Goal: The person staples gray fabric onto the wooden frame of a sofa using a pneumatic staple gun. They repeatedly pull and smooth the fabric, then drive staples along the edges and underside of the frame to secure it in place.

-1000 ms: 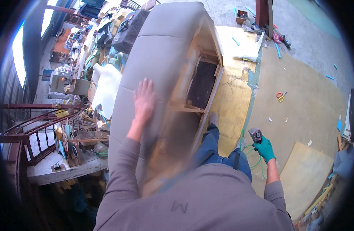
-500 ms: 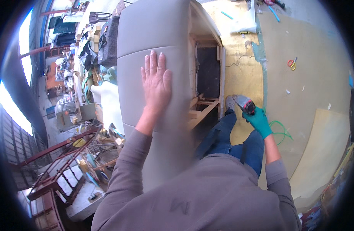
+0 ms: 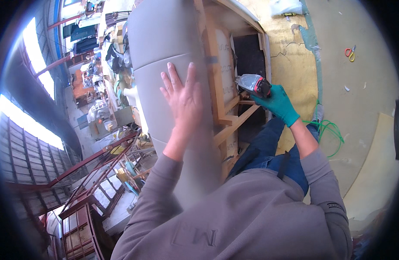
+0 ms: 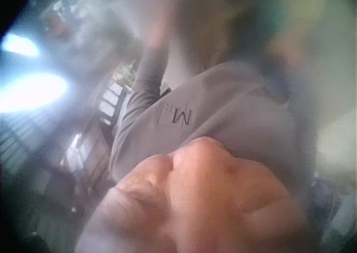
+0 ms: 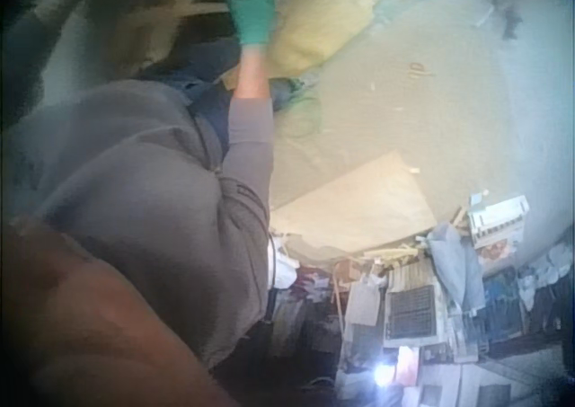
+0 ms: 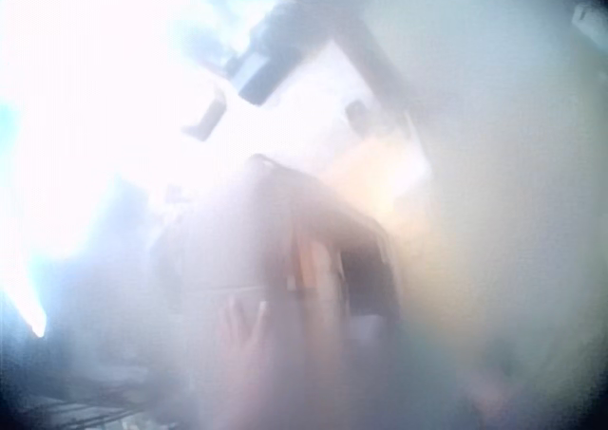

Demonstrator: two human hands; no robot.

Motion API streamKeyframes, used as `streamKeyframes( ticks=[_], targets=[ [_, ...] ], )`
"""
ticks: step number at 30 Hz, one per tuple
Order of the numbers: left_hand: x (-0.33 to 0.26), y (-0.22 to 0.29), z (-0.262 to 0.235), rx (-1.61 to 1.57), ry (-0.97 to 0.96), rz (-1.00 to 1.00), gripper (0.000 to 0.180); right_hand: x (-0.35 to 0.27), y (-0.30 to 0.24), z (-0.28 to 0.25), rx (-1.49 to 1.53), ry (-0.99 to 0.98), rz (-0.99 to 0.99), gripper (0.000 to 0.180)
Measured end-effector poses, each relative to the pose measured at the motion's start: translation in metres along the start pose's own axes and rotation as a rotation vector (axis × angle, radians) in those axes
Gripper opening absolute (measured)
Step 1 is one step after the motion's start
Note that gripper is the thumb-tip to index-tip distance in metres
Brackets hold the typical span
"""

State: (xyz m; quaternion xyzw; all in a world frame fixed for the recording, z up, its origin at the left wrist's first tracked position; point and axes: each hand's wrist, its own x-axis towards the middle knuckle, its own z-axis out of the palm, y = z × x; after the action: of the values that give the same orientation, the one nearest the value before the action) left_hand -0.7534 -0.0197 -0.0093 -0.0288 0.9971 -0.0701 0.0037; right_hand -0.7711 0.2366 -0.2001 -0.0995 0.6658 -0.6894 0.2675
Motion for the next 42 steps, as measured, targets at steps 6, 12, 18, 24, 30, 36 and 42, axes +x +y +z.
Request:
streamKeyframes(
  ticks=[6, 12, 18, 24, 30, 36, 42],
  targets=[
    [0.004, 0.011, -0.001, 0.072, -0.03, -0.099, 0.055, 0.032, -0.005, 0.012, 0.093, 0.024, -0.248, 0.037],
    [0.01, 0.023, -0.002, 0.109, -0.039, -0.126, 0.053, 0.062, -0.008, 0.028, -0.01, 0.053, -0.479, 0.031],
    [0.013, 0.027, 0.003, 0.107, -0.026, -0.121, 0.051, 0.074, -0.019, 0.03, 0.058, -0.006, -0.519, 0.034],
    [0.013, 0.023, 0.004, 0.17, -0.035, -0.109, 0.055, 0.085, -0.022, 0.033, 0.09, -0.048, -0.553, 0.037],
    [0.014, 0.024, 0.006, 0.183, -0.034, -0.108, 0.06, 0.086, -0.026, 0.032, 0.076, -0.045, -0.578, 0.038],
    [0.015, 0.026, 0.005, 0.199, -0.035, -0.113, 0.062, 0.094, -0.027, 0.028, -0.018, -0.093, -0.61, 0.035],
    [0.011, 0.024, 0.004, 0.167, -0.031, -0.091, 0.06, 0.094, -0.024, 0.024, -0.093, -0.115, -0.571, 0.037]
  ],
)
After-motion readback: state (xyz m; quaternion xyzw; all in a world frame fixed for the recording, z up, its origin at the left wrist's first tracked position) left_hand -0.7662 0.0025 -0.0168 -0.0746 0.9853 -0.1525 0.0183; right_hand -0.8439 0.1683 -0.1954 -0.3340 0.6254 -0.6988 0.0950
